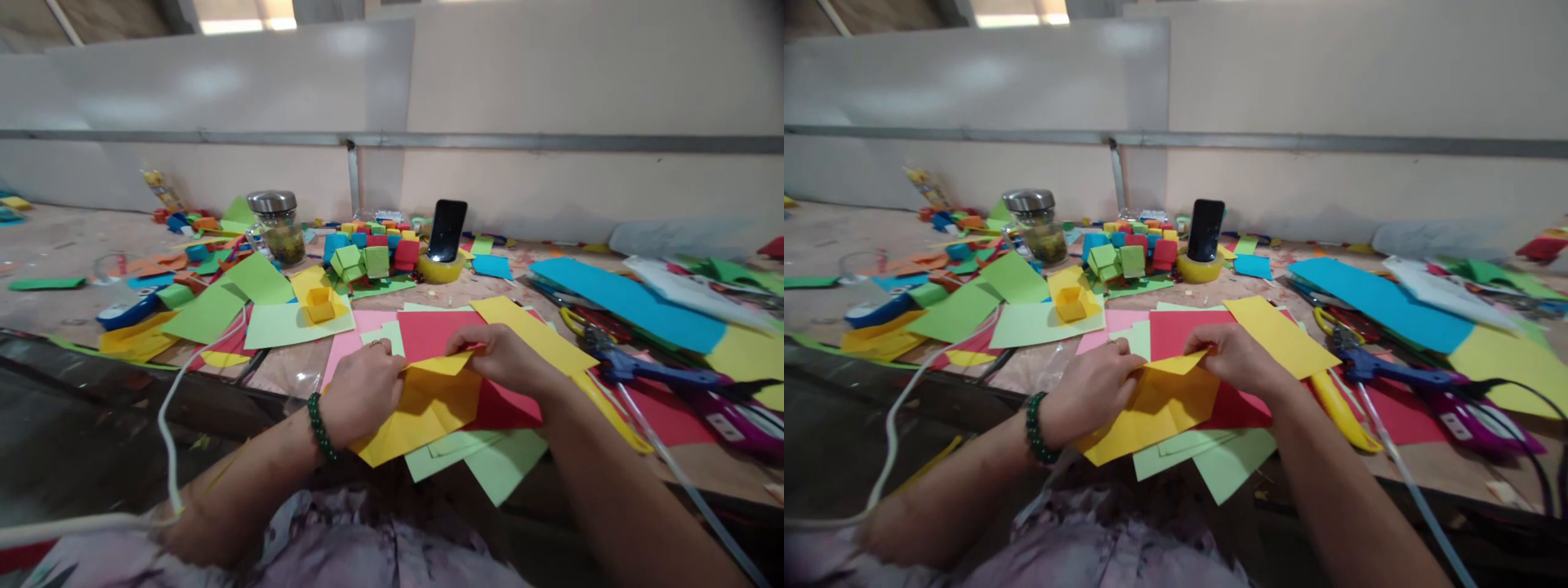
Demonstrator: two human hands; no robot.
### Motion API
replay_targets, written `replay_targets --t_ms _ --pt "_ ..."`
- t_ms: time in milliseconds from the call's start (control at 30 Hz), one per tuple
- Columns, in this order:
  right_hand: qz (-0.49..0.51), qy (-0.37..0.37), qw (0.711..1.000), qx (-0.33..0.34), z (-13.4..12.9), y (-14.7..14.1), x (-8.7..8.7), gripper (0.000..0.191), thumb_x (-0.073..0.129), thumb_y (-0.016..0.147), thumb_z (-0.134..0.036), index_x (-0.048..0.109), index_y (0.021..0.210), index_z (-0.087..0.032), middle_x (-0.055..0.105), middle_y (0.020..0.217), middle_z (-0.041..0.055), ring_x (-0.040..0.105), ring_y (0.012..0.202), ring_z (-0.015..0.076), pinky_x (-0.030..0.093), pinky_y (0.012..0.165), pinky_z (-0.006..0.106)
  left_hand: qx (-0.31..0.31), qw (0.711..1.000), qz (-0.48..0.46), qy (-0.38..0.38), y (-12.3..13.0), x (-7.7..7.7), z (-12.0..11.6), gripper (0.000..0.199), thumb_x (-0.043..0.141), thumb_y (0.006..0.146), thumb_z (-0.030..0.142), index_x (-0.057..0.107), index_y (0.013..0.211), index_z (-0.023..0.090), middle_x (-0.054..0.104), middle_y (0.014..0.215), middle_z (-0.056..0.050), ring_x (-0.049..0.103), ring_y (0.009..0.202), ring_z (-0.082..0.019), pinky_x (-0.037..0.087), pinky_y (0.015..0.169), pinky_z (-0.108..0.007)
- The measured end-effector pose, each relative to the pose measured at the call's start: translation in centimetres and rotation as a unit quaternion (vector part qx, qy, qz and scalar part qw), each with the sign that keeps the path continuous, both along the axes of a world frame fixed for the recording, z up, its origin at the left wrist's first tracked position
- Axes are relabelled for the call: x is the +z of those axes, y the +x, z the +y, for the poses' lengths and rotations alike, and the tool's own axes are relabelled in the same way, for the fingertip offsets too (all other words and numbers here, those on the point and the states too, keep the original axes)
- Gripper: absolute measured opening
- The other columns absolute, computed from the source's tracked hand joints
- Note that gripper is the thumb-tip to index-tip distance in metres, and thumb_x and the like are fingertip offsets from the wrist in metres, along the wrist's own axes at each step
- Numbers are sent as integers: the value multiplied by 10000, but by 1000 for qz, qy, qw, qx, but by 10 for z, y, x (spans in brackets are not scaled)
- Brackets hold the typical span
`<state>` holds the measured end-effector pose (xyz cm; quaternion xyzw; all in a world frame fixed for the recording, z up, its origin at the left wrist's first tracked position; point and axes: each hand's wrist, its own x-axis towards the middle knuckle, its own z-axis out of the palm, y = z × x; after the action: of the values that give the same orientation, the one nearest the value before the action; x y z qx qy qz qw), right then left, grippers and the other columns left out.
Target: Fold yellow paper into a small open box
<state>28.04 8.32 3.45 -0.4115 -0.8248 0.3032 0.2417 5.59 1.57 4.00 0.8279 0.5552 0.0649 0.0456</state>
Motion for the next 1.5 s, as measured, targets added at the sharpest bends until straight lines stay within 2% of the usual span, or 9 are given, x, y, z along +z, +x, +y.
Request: replay_targets --t_ms 167,400,600,900,1000,1133,1267,1367,1500 --pt "17 25 999 30 -3 -8 -1 97 618 741 -201 704 785 -195 735 816 35 661 764 188 515 727 279 -1 999 -4 -35 -6 10 21 293 422 861 233 712 871 199 674 880 -77 635 791 -214 463 674 -298" --pt "-88 54 991 80 0 -12 -4 213 559 814 -200 733 938 -204 744 931 51 667 842 202 496 752 289 -16 997 -23 -74 -7 12 37 282 446 808 220 715 881 187 713 852 -76 631 736 -197 423 609 -265" --pt "-71 59 993 71 1 -15 -1 162 559 837 -259 697 895 -196 726 902 47 647 816 187 484 735 273 -50 990 -57 -121 -7 11 48 307 447 795 247 739 855 171 701 709 -32 569 596 -133 345 504 -220" --pt "-118 53 988 88 -2 -23 2 175 564 812 -207 720 888 -187 741 876 41 648 796 186 462 708 263 -79 985 -69 -137 -7 8 57 348 493 730 151 735 976 195 744 871 -21 628 738 -144 422 611 -196" --pt "-152 72 982 85 -5 -23 5 224 548 837 -233 725 962 -175 745 915 65 653 809 208 461 710 283 -72 988 -61 -121 -7 8 56 334 499 727 155 727 965 210 740 885 -24 640 774 -164 446 643 -212" --pt "-176 68 982 31 -7 -18 9 299 612 812 -312 705 1075 -206 747 982 67 664 846 234 469 715 292 -23 998 -44 -46 -3 18 36 300 454 779 177 699 951 193 707 957 -88 633 873 -239 468 711 -302" --pt "-176 87 981 11 -6 -18 12 236 626 807 -350 743 970 -225 756 924 54 662 802 222 458 696 289 -10 999 -36 -8 3 26 16 271 432 835 203 682 940 204 683 939 -80 626 874 -226 472 745 -309" --pt "-190 107 976 14 -4 -23 11 196 635 783 -293 754 926 -230 754 907 47 653 787 214 436 672 281 -17 999 -37 -25 4 20 20 271 448 838 220 689 963 211 692 927 -67 628 860 -215 470 723 -291" --pt "-194 58 978 44 2 -28 5 189 627 724 -191 754 861 -225 748 809 19 636 718 190 416 607 247 -33 997 -35 -67 3 6 37 282 460 815 217 704 958 210 718 902 -53 634 791 -196 451 641 -261"
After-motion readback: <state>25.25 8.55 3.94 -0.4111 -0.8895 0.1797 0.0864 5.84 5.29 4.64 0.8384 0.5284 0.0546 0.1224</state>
